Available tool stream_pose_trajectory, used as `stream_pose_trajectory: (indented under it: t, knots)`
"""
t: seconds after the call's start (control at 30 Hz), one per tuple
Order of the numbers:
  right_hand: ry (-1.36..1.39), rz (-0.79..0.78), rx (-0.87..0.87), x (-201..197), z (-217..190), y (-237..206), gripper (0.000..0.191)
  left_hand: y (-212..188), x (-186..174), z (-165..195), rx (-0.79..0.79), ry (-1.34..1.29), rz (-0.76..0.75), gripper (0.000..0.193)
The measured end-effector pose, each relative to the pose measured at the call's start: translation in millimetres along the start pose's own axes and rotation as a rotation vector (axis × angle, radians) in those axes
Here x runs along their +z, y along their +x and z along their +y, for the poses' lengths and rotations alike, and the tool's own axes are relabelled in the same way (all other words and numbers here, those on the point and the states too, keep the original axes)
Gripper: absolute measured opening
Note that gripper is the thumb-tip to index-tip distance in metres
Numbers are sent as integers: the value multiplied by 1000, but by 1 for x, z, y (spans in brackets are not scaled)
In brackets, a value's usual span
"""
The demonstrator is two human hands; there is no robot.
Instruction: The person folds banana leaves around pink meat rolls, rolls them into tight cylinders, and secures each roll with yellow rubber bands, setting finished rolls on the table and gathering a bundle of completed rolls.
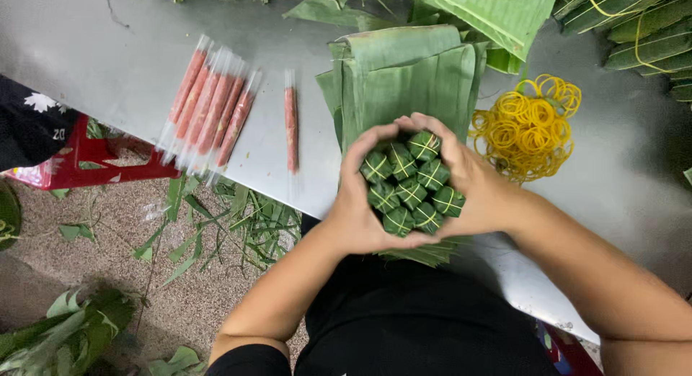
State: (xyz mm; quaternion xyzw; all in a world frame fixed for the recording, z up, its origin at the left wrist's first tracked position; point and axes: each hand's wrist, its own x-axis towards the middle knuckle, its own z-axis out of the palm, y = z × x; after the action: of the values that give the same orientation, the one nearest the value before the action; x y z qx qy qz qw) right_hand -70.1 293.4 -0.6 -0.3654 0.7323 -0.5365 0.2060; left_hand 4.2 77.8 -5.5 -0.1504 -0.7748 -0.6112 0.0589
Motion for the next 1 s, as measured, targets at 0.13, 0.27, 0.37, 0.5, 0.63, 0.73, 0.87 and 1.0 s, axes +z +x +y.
stream_pose_trajectory:
  t: [0.13,0.27,0.37,0.5,0.63,0.73,0.87,1.0]
  knots:
    - [-465,-74,5,-7,-17,15,125,1,-11,2,-105,376,-103,127]
    - [-379,-269,77,2,-39,26,120,-30,-23,6,30,290,57,110]
    - [-350,-388,-35,27,-53,44,131,-83,-34,15,-107,-231,169,99]
    - [-511,-631,-161,78,-60,88,150,-163,-38,12,-627,-514,554,99]
    - [-1010,-859,-238,121,-50,112,145,-193,-20,-34,-769,-882,880,100]
    - [-1142,-803,-282,133,-37,117,110,-194,-9,-47,-327,391,614,117]
    - [-936,-519,-293,100,-47,116,65,-183,-12,-26,-476,45,602,120]
    - [-686,-106,-204,6,-78,81,30,-162,-20,-4,-505,372,494,119]
